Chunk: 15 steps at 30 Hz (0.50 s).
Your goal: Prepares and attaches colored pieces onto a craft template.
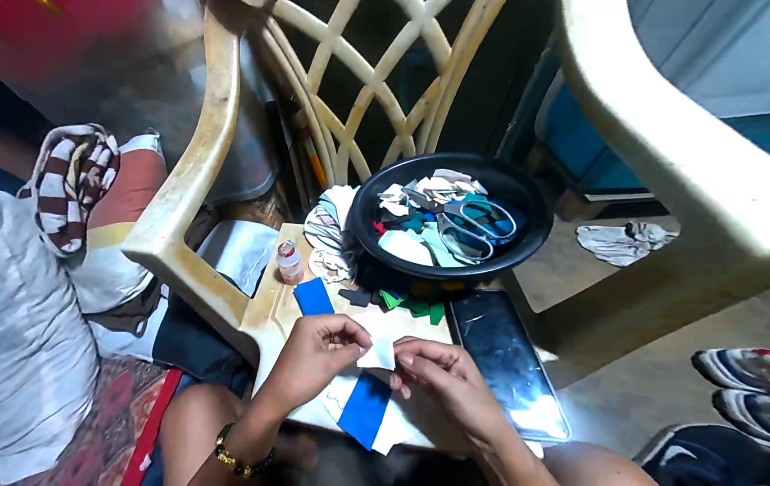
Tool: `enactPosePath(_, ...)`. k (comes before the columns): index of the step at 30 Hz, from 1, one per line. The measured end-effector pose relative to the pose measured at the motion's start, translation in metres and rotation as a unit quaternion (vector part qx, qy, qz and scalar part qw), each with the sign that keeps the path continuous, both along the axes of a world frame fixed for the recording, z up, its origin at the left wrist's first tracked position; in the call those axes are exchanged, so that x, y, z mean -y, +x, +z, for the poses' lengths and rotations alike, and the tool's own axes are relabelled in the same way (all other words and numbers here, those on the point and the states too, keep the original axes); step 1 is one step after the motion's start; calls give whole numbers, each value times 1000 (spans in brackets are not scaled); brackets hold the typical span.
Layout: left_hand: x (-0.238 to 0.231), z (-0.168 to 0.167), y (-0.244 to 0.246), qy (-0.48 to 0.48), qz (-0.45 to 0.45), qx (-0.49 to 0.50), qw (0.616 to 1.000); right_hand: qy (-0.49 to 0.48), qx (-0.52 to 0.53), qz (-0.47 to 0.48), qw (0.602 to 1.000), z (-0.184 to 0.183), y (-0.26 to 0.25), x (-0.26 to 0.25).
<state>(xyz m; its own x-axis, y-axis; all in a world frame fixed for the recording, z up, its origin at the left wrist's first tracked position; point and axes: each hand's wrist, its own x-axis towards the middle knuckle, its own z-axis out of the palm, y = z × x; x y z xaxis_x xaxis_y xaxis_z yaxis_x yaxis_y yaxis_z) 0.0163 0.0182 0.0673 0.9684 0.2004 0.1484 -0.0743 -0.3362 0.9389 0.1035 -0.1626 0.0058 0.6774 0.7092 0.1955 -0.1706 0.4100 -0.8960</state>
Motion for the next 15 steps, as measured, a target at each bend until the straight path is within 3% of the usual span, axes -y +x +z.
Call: enactPosePath(15,8,-8,-3,49,23,22,998,-31,9,-17,999,1,-2,-1)
